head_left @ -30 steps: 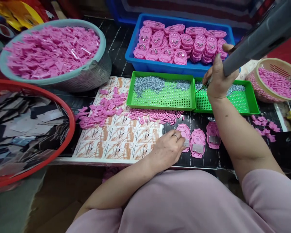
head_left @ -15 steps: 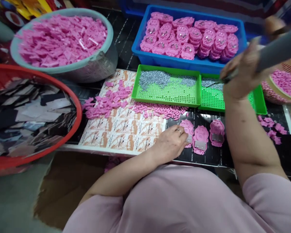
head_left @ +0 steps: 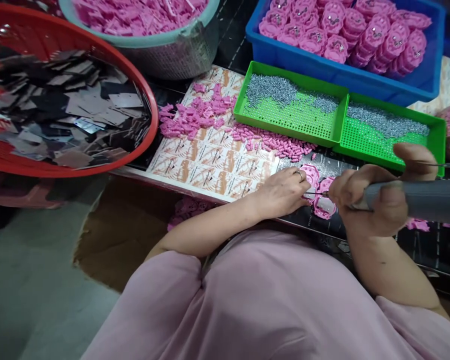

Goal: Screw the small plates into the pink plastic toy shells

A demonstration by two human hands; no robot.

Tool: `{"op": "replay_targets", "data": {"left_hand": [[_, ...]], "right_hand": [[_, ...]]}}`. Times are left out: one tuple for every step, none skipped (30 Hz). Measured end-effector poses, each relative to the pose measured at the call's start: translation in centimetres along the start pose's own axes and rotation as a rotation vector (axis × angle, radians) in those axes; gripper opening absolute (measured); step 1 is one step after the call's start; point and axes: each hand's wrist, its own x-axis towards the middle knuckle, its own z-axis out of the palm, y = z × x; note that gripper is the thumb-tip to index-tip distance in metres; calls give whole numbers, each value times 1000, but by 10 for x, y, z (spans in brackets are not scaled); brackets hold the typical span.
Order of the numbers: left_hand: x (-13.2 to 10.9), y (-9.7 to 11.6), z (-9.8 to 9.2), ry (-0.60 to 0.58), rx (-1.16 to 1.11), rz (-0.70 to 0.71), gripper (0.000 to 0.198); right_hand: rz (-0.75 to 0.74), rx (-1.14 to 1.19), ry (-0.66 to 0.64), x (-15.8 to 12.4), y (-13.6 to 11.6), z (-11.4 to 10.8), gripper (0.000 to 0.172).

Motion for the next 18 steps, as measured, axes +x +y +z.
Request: {"op": "replay_targets", "data": {"left_hand": [[0, 0, 0, -3, 0, 0, 28], [0, 0, 1, -5, 1, 0, 28], [0, 0, 1, -5, 3, 1, 28], [0, 0, 1, -3, 4, 0, 28], [0, 0, 2, 1, 5, -2, 28], [0, 0, 2, 6, 5, -2, 28], [0, -1, 2, 13, 5, -1, 28], [0, -1, 2, 19, 3, 3, 28], [0, -1, 2, 23, 2, 7, 28], [0, -1, 2, 23, 2, 10, 28], [0, -1, 1, 21, 2, 12, 27], [0, -1, 1, 18, 2, 12, 27], [0, -1, 1, 15, 3, 13, 27], [0, -1, 1, 13, 6, 13, 27], [1, 0, 1, 15, 13, 13, 27], [1, 0, 1, 19, 22, 12, 27], [1, 0, 2, 24, 32, 12, 27], [1, 0, 3, 29, 42, 10, 26]], "right_hand": [[18, -13, 20, 0, 1, 1, 11], [34, -21, 38, 0, 2, 1, 13], [37, -18, 48, 0, 3, 0, 13], [37, -8, 50, -1, 4, 0, 12], [32, 5, 48, -2, 5, -1, 10], [25, 19, 42, -3, 6, -2, 8], [20, 28, 39, -5, 6, -2, 7], [15, 33, 34, -6, 6, -3, 9], [12, 28, 25, -6, 6, -3, 13], [11, 18, 8, -6, 6, -3, 18], [9, 8, -15, -5, 6, -3, 21], [4, -5, -39, -4, 5, -3, 25], [4, -24, -68, -3, 5, -4, 28], [14, -47, -104, -2, 4, -4, 31], [32, -71, -137, -1, 5, -5, 34], [54, -92, -170, -1, 6, -6, 37], [87, -129, -190, -2, 8, -8, 39], [118, -159, -206, -4, 11, -9, 41]]}}
